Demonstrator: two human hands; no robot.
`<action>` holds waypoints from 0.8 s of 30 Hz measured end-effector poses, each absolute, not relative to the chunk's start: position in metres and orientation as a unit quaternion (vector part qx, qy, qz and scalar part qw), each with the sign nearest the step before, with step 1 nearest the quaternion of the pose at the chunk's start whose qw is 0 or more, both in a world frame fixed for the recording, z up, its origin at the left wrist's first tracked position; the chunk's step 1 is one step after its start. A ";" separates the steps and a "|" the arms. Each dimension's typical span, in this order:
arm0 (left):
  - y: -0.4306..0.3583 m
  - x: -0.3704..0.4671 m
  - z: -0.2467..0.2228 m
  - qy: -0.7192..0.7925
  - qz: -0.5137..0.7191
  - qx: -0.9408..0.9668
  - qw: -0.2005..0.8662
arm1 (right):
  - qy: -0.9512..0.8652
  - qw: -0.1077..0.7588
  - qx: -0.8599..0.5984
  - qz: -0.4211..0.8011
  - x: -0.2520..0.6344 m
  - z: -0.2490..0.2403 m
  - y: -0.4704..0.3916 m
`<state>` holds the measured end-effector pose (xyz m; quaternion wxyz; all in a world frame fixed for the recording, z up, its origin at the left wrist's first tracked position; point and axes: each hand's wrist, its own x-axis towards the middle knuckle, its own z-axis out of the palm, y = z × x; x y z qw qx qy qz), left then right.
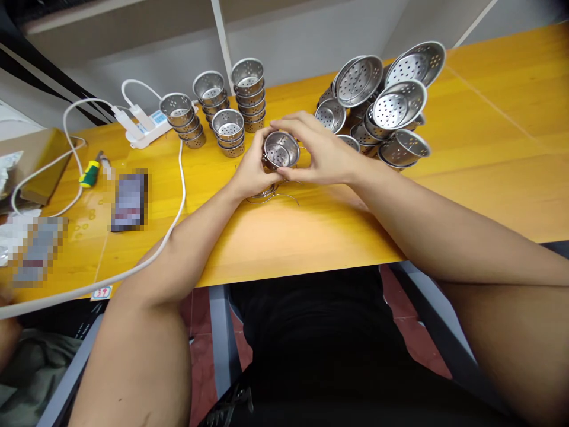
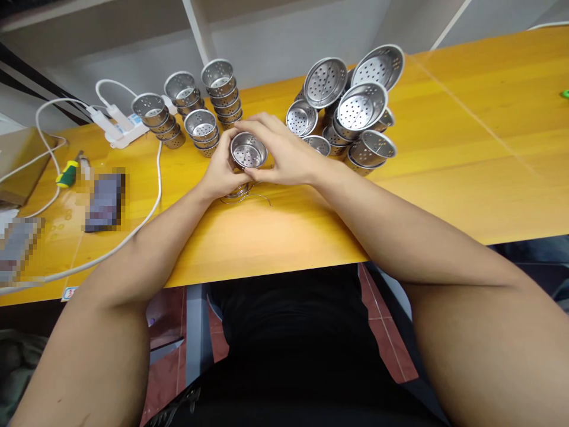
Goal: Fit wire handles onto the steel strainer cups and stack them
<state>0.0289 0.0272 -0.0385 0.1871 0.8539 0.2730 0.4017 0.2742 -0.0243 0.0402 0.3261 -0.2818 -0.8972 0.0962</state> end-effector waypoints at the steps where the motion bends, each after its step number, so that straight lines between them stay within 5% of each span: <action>1: 0.024 0.030 -0.038 0.273 0.391 0.855 0.205 | -0.903 0.307 -0.288 0.089 0.279 0.046 -0.025; 5: 0.016 0.030 -0.033 0.274 0.360 0.853 0.260 | -0.902 0.235 -0.361 0.030 0.312 0.075 -0.025; 11: 0.021 0.020 -0.031 0.253 0.370 0.870 0.204 | -0.856 0.098 -0.500 -0.089 0.363 0.092 -0.018; 18: 0.023 0.019 -0.029 0.240 0.371 0.880 0.174 | -0.845 0.009 -0.528 -0.079 0.365 0.079 -0.010; 24: 0.017 0.021 -0.022 0.276 0.368 0.875 0.149 | -0.905 0.155 -0.392 -0.047 0.393 0.047 0.017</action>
